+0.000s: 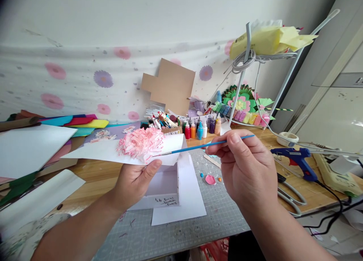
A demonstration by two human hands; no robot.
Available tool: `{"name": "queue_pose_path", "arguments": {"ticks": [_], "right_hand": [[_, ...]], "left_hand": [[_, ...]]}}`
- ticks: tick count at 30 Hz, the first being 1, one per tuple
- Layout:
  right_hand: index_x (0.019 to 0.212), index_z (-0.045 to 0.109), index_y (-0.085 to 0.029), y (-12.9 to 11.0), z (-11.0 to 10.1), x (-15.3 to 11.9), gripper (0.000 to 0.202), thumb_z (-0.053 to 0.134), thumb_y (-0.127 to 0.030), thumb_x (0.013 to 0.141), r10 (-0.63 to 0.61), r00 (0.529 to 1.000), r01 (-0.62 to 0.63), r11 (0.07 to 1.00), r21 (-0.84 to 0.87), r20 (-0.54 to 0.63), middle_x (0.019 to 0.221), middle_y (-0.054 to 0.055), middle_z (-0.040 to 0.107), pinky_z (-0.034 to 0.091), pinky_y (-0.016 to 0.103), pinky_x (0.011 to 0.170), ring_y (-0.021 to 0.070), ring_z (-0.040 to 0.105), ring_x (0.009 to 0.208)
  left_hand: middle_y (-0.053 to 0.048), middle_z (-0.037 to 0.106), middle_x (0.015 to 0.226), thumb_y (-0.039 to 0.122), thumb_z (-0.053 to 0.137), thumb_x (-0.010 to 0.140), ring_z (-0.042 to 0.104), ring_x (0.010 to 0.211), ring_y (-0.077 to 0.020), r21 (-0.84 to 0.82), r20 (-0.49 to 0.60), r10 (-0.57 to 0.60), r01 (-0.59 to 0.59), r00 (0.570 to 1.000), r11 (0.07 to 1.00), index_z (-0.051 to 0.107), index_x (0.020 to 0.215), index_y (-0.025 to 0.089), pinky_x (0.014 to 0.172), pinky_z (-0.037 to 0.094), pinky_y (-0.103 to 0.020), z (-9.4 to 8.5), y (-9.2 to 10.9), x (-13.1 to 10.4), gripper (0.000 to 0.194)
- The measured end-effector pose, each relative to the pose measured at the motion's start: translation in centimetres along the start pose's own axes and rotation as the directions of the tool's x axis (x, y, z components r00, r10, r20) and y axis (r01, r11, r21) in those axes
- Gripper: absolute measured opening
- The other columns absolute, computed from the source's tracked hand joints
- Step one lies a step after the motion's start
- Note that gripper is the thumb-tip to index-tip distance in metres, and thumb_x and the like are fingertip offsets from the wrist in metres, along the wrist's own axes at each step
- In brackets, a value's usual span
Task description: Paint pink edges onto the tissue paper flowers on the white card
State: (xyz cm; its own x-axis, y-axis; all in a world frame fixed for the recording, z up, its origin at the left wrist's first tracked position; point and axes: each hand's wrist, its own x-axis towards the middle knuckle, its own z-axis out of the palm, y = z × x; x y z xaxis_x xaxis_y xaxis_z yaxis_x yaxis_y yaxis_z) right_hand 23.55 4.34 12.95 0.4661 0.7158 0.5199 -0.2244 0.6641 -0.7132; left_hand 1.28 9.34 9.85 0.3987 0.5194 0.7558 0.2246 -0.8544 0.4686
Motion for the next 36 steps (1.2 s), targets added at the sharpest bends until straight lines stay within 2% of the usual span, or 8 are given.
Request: {"name": "queue_pose_path", "arguments": {"ticks": [7,14,23,28,32,36], "right_hand": [[0.076,0.073,-0.022,0.2,0.5,-0.7,0.011,0.075,-0.03,0.083,-0.022,0.996,0.022,1.0,0.006,0.088,0.071,0.0,0.071,0.061,0.027,0.061,0.0131,0.069,0.06],[0.077,0.074,-0.022,0.2,0.4,-0.7,0.009,0.074,-0.029,0.083,-0.051,0.993,0.053,0.999,-0.014,0.104,0.073,-0.001,0.071,0.061,0.025,0.061,0.0128,0.07,0.062],[0.077,0.074,-0.023,0.0,0.4,-0.7,0.008,0.075,-0.028,0.082,-0.058,0.993,0.06,0.998,-0.018,0.105,0.073,-0.001,0.072,0.06,0.023,0.061,0.0125,0.07,0.064],[0.075,0.072,-0.022,-0.3,-0.1,-0.1,0.012,0.077,-0.032,0.08,-0.054,0.998,0.055,0.998,-0.033,0.01,0.07,-0.002,0.071,0.061,0.027,0.06,0.0138,0.07,0.058],[0.077,0.072,-0.021,-0.1,-0.1,0.0,0.013,0.073,-0.032,0.084,-0.042,0.999,0.043,0.999,-0.031,0.031,0.07,0.0,0.072,0.06,0.025,0.061,0.0125,0.069,0.06],[0.077,0.072,-0.021,0.0,0.0,0.1,0.011,0.074,-0.031,0.083,-0.027,0.999,0.027,1.0,-0.004,0.03,0.068,0.0,0.072,0.061,0.025,0.062,0.0128,0.069,0.06]], "left_hand": [[-0.007,0.061,0.144,0.026,0.054,0.1,0.046,0.142,-0.0286,0.02,-0.01,0.027,-0.027,1.0,0.999,0.059,0.138,0.027,0.122,0.032,-0.051,-0.1,0.0,0.1,0.039],[-0.008,0.064,0.141,0.027,0.053,0.1,0.05,0.139,-0.0286,0.046,-0.005,0.031,-0.031,1.0,0.998,0.059,0.138,0.027,0.121,0.035,-0.051,-0.1,0.0,0.1,0.039],[-0.008,0.064,0.141,0.026,0.055,0.099,0.049,0.14,-0.0294,0.032,-0.017,0.025,-0.024,1.0,0.999,0.06,0.137,0.027,0.121,0.034,-0.052,0.0,-0.1,0.1,0.039],[-0.005,0.062,0.143,0.026,0.054,0.1,0.046,0.143,-0.0283,-0.021,-0.015,-0.004,0.004,1.0,1.0,0.059,0.138,0.03,0.123,0.031,-0.052,0.0,0.0,0.1,0.039],[-0.005,0.065,0.141,0.028,0.053,0.1,0.047,0.142,-0.0286,-0.044,-0.008,-0.025,0.025,1.0,0.999,0.061,0.136,0.029,0.122,0.033,-0.052,-0.1,0.1,0.1,0.037],[-0.005,0.068,0.135,0.028,0.054,0.1,0.048,0.141,-0.0278,-0.054,-0.005,-0.039,0.038,0.999,0.998,0.063,0.133,0.029,0.122,0.034,-0.052,-0.1,0.2,0.1,0.034]]}}
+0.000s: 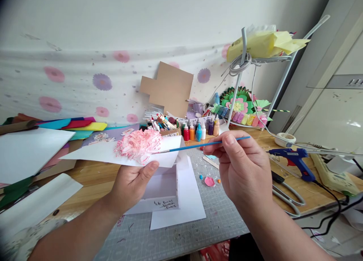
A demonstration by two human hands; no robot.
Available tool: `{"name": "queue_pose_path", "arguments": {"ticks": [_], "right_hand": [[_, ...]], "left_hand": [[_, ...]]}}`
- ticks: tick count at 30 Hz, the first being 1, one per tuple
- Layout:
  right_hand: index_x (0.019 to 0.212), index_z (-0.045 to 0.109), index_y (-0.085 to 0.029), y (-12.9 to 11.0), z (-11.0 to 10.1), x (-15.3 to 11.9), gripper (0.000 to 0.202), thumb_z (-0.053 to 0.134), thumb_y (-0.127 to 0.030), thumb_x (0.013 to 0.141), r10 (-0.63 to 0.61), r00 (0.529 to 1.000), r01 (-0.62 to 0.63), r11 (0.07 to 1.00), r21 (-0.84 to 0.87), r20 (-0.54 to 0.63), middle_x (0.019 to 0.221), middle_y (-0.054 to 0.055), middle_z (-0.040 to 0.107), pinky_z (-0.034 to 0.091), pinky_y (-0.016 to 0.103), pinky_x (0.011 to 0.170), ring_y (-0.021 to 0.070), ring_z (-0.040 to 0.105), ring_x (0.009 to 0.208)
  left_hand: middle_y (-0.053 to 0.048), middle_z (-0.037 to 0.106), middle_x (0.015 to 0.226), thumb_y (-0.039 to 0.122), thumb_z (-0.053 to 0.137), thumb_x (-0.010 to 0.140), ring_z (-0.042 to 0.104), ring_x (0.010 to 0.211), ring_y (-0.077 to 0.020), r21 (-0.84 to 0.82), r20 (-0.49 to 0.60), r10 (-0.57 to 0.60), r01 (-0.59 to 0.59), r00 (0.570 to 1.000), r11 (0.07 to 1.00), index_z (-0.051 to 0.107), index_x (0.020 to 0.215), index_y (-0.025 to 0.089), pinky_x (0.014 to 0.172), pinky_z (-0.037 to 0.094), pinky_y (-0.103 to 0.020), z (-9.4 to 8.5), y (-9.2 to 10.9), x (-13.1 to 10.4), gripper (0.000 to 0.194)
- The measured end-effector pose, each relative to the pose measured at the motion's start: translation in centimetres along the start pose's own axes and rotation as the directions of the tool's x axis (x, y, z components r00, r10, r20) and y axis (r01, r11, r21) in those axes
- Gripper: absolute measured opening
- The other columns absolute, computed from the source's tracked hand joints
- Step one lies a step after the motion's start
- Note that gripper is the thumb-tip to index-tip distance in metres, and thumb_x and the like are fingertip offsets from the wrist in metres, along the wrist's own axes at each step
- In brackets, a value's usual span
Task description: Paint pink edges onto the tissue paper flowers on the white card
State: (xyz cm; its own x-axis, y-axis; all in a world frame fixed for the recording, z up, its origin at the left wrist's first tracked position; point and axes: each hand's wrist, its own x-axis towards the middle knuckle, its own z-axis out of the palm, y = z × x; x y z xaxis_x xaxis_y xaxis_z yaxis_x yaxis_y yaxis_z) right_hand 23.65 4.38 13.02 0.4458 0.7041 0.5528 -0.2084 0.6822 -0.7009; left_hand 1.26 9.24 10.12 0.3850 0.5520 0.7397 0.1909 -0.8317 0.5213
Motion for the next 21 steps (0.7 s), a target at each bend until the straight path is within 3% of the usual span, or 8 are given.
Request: {"name": "queue_pose_path", "arguments": {"ticks": [7,14,21], "right_hand": [[0.073,0.07,-0.021,-0.03,-0.3,0.61,0.013,0.074,-0.029,0.082,-0.013,0.999,0.013,1.0,0.007,-0.044,0.067,-0.001,0.069,0.059,0.025,0.059,0.0128,0.068,0.06],[0.074,0.071,-0.02,-0.16,-0.27,0.51,0.012,0.073,-0.029,0.082,-0.011,0.999,0.011,1.0,0.008,-0.043,0.07,0.0,0.07,0.06,0.026,0.059,0.0126,0.068,0.059],[0.079,0.074,-0.021,-0.82,-0.18,0.03,0.011,0.073,-0.031,0.084,-0.043,0.999,0.043,0.999,0.007,0.032,0.072,0.0,0.073,0.063,0.025,0.066,0.0131,0.071,0.062]], "left_hand": [[0.0,0.075,0.122,0.027,0.054,0.1,0.049,0.141,-0.025,-0.03,-0.008,-0.02,0.02,1.0,0.999,0.066,0.126,0.034,0.12,0.038,-0.051,-0.02,0.05,0.06,0.03],[-0.001,0.076,0.119,0.028,0.055,0.1,0.051,0.138,-0.0258,-0.078,-0.007,-0.051,0.051,0.999,0.996,0.069,0.122,0.032,0.12,0.037,-0.049,-0.09,-0.01,0.15,0.027],[-0.001,0.074,0.126,0.029,0.055,0.1,0.058,0.132,-0.0262,-0.173,0.014,-0.073,0.075,0.997,0.982,0.069,0.126,0.031,0.116,0.042,-0.044,-0.13,0.0,0.14,0.029]]}}
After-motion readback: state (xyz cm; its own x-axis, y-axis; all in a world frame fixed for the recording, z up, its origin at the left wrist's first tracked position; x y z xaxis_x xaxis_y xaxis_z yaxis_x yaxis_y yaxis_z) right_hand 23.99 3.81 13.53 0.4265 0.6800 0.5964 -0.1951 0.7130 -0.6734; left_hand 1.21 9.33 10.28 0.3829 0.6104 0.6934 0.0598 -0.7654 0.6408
